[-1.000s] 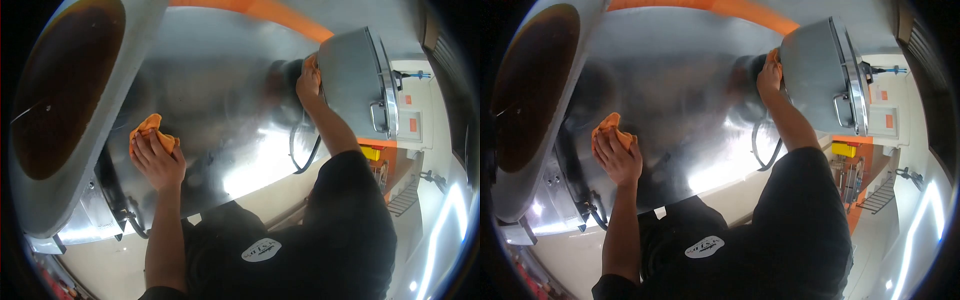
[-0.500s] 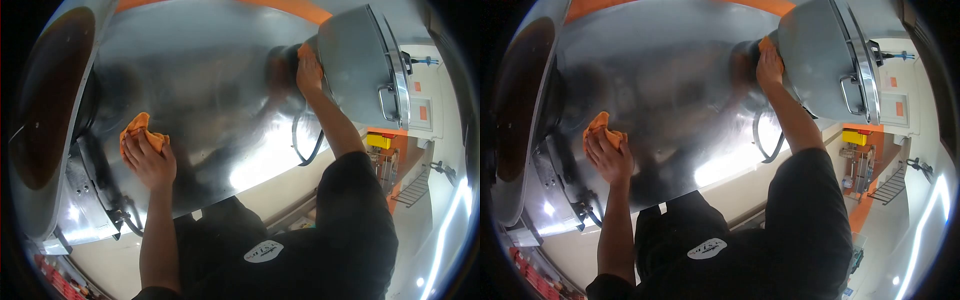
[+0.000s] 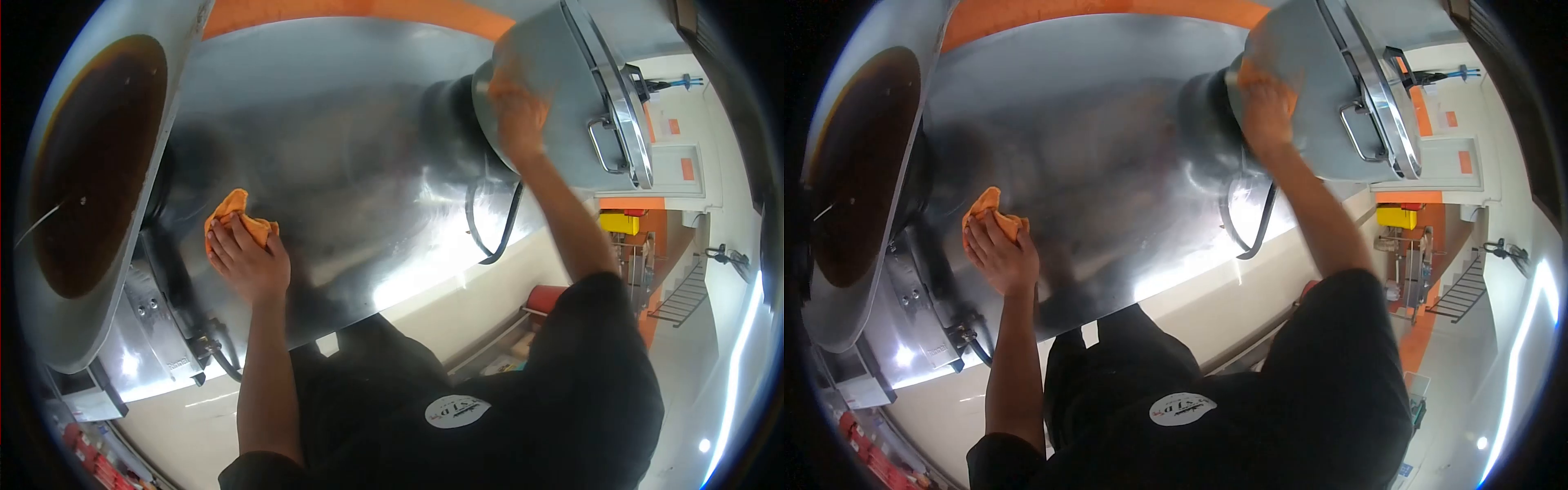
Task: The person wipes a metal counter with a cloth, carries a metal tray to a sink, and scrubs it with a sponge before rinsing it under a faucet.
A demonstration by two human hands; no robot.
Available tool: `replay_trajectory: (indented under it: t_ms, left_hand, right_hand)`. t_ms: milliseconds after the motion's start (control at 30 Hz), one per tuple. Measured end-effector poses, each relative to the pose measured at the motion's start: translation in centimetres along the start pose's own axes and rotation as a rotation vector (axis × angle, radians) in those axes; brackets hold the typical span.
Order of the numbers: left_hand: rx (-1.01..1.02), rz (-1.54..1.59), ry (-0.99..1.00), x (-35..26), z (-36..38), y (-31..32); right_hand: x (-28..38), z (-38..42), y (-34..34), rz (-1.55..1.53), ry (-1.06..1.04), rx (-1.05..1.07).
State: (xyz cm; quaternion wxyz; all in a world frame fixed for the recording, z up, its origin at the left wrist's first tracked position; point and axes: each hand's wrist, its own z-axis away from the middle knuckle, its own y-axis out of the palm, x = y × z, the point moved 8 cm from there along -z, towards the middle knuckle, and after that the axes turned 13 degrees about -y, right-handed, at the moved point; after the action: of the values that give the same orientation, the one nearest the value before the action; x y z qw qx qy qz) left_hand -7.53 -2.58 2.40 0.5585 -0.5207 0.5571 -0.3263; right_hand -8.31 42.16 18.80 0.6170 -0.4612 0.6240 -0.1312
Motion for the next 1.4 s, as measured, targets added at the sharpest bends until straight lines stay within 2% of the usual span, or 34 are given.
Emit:
replay_trajectory:
  t_ms: [67, 100, 133, 167, 200, 233, 267, 333, 367, 433, 500, 567, 600, 633, 733, 767, 833, 900, 967, 1100, 1133, 1167, 1233, 1333, 1400]
  left_hand:
    - [-0.004, -0.004, 0.01, 0.1, -0.2, 0.0]
    - [0.001, 0.012, 0.013, 0.1, -0.2, -0.1]
    - [0.003, 0.027, 0.015, 0.0, -0.2, 0.1]
    - [-0.008, 0.024, 0.023, -0.1, -0.1, 0.4]
    - [-0.076, 0.142, 0.029, 0.3, 0.1, 0.3]
    - [-0.143, 0.258, 0.039, 0.5, 0.2, 0.0]
    - [-0.151, 0.246, 0.051, 0.5, 0.2, 0.1]
    - [-0.021, -0.006, -0.083, 1.1, 0.2, 1.8]
    - [-0.027, -0.021, -0.078, 0.9, 0.3, 2.1]
    - [0.028, -0.128, -0.172, 1.5, -0.1, 3.3]
    - [0.024, -0.117, -0.175, 1.4, -0.6, 4.1]
    - [-0.005, -0.031, -0.15, 0.5, -1.6, 4.0]
    - [-0.027, -0.05, -0.138, -0.2, -2.2, 3.8]
    - [-0.013, -0.007, -0.09, -1.2, -2.9, 3.7]
    - [-0.028, 0.034, 0.075, -3.1, -4.4, 3.7]
    - [-0.027, 0.046, 0.094, -3.6, -5.2, 3.8]
    - [0.005, 0.064, 0.109, -4.8, -6.4, 4.1]
    - [0.065, 0.075, 0.155, -7.7, -8.6, 4.7]
    - [0.088, 0.158, 0.265, -11.7, -11.6, 5.7]
    - [0.124, 0.091, 0.341, -22.3, -17.6, 10.2]
    - [0.131, 0.125, 0.42, -25.6, -18.4, 11.4]
    - [0.146, 0.155, 0.501, -28.9, -18.8, 12.7]
    - [0.146, 0.193, 0.64, -35.4, -18.4, 14.9]
    - [0.216, 0.218, 0.839, -44.8, -16.6, 17.7]
    - [0.26, 0.238, 0.883, -50.3, -15.3, 19.6]
  right_hand:
    - [5.2, 1.8, -0.5, -0.458, 0.264, -0.116]
    - [8.6, 2.6, 0.9, -0.884, 0.51, -0.06]
    - [13.2, 2.5, 1.9, -0.789, 0.475, -0.022]
    - [21.2, 3.3, 5.1, 0.048, 0.053, 0.066]
    - [23.7, 0.4, 5.5, -0.708, 0.307, 0.122]
    - [24.2, -1.4, 3.1, -0.697, 0.34, 0.06]
    - [23.9, -2.7, 1.8, -0.687, 0.372, 0.0]
    - [21.8, -6.6, 5.7, -0.758, 0.321, -0.064]
    - [19.9, -8.8, 8.0, -0.814, 0.27, -0.121]
    - [14.7, -12.9, 13.2, -0.797, 0.282, -0.058]
    - [8.1, -16.6, 20.3, -0.673, 0.363, 0.056]
    - [1.6, -18.2, 24.9, -0.521, 0.413, 0.362]
    - [-1.6, -17.5, 27.3, -0.398, 0.601, 0.298]
    - [-4.0, -16.9, 30.2, -0.413, 0.629, 0.52]
    - [-8.9, -10.6, 31.9, -0.522, 1.297, 0.599]
    - [-8.9, -11.0, 32.8, -0.537, 1.296, 0.59]
    - [-8.3, -8.1, 32.7, -0.351, 1.574, 0.227]
    - [-5.9, -8.2, 33.6, -0.506, 1.532, 0.163]
    - [-1.8, -8.8, 30.5, -0.634, 1.244, 0.241]
    - [8.3, -4.2, 18.4, -0.716, 0.801, 0.189]
    - [10.4, -2.2, 15.2, -0.691, 0.714, 0.179]
    - [12.1, 0.2, 13.0, -0.788, 0.713, 0.235]
    - [14.0, 5.4, 9.1, -0.767, 0.74, 0.391]
    - [16.3, 12.1, 7.0, -0.754, 0.818, 0.671]
    - [17.3, 14.2, 6.4, -0.807, 0.834, 0.462]
